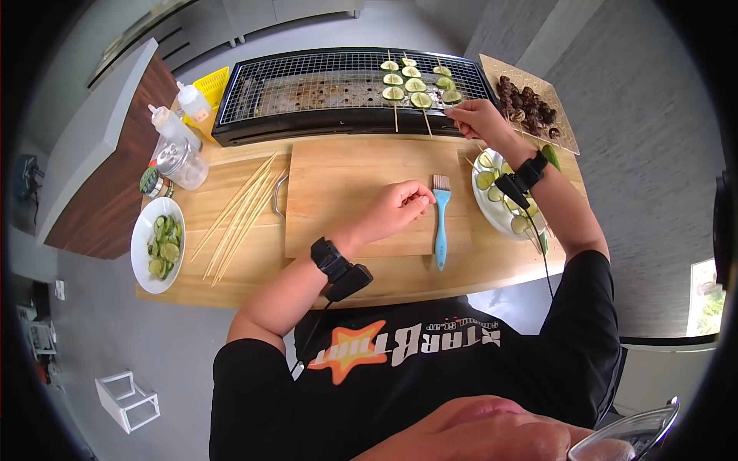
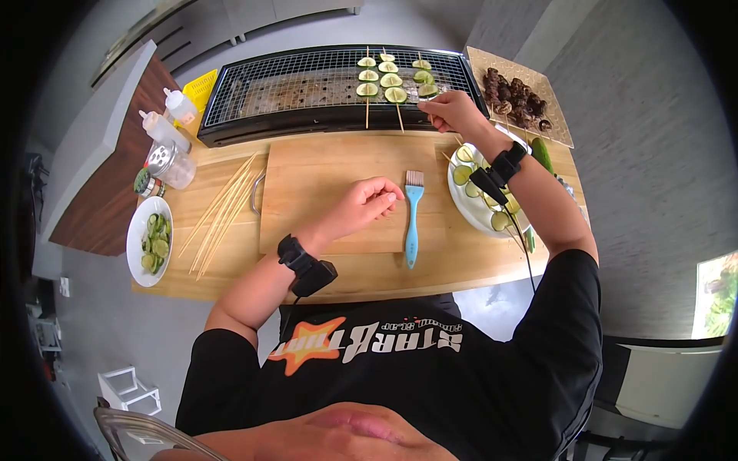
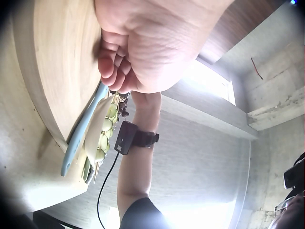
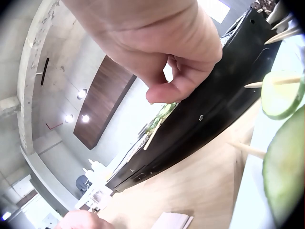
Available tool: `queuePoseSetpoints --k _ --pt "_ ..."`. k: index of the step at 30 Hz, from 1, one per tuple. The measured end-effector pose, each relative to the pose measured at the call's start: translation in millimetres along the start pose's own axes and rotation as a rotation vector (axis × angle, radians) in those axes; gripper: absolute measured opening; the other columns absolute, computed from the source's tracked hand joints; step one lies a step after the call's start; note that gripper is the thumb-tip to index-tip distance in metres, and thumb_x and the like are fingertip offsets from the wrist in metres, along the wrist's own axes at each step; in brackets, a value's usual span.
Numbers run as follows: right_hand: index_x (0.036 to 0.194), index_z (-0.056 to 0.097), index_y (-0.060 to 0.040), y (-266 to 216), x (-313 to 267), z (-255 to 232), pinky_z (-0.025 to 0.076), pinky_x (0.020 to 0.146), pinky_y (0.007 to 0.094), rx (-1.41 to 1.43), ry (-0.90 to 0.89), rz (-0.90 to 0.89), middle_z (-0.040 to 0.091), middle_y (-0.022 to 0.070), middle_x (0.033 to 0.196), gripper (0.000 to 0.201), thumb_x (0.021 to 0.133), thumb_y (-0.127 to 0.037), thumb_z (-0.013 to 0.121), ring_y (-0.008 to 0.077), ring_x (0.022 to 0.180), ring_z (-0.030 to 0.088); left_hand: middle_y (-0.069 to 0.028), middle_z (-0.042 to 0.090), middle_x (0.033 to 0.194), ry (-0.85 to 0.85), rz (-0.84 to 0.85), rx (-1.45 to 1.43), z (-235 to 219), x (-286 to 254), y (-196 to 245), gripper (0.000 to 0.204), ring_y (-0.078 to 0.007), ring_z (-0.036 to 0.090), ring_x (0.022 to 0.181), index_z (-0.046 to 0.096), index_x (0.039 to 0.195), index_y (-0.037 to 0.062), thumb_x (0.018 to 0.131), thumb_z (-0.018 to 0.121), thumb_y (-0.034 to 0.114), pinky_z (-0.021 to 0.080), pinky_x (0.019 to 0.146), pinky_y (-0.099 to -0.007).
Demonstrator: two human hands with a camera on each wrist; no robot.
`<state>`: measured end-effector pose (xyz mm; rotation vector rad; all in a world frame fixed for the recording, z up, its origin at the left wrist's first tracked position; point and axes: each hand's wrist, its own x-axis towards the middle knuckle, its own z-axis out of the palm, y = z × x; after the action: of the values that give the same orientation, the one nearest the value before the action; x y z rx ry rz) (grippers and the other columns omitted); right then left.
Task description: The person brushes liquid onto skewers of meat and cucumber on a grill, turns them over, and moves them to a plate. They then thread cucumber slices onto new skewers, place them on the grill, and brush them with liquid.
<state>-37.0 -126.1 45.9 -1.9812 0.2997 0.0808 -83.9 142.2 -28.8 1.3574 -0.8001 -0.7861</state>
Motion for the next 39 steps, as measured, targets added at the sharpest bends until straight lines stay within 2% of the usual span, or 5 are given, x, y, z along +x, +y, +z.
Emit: queuePoseSetpoints --k 13,16,20,26,39 --pt "0.072 0.064 0.0025 -18 -29 -13 0.044 0.044 0.0237 -0.251 0.041 0.027 0.062 0.0052 0.061 0.040 0.089 -0.034 0.064 0.0101 0.047 0.055 -0.0005 0.058 0.083 0.030 0.001 -0.026 0 -2 3 0.017 -0.0064 0.053 0.075 0.060 0.101 -0.0003 0.096 0.051 0.013 0.046 0.068 -0.0225" --pt "0.074 0.064 0.0023 -18 -73 -32 0.043 0.044 0.0269 -0.565 -0.051 -0.142 0.061 0.0079 0.060 0.037 0.088 -0.032 0.065 0.0113 0.047 0.055 0.0007 0.058 0.083 0.018 0.000 -0.024 0 -1 0 0.018 -0.0058 0.053 0.075 0.060 0.102 0.0016 0.096 0.050 0.015 0.047 0.069 -0.0217" --pt "0.075 0.061 0.0014 3 -141 -55 0.044 0.055 0.0338 -0.809 0.028 -0.298 0.062 0.0125 0.067 0.026 0.078 -0.022 0.073 0.0250 0.059 0.059 0.0023 0.058 0.085 0.011 -0.005 0.003 0 -1 0 0.019 -0.0048 0.053 0.078 0.060 0.105 0.0050 0.097 0.049 0.018 0.046 0.070 -0.0202" --pt "0.079 0.061 -0.0009 30 -221 -66 0.045 0.060 0.0371 -0.865 0.081 0.028 0.062 0.0140 0.071 0.027 0.072 -0.022 0.076 0.0290 0.066 0.060 0.0019 0.057 0.086 0.017 -0.023 0.020 2 -2 5 0.018 -0.0049 0.053 0.078 0.060 0.104 0.0044 0.097 0.049 0.016 0.046 0.070 -0.0204" --pt "0.084 0.062 0.0026 50 -245 -52 0.048 0.060 0.0358 -0.727 0.080 -0.010 0.062 0.0151 0.070 0.014 0.078 -0.009 0.063 0.0273 0.063 0.061 0.0017 0.056 0.085 0.015 -0.065 0.036 4 -4 14 0.017 -0.0053 0.052 0.079 0.060 0.103 0.0037 0.098 0.049 0.015 0.046 0.072 -0.0210"
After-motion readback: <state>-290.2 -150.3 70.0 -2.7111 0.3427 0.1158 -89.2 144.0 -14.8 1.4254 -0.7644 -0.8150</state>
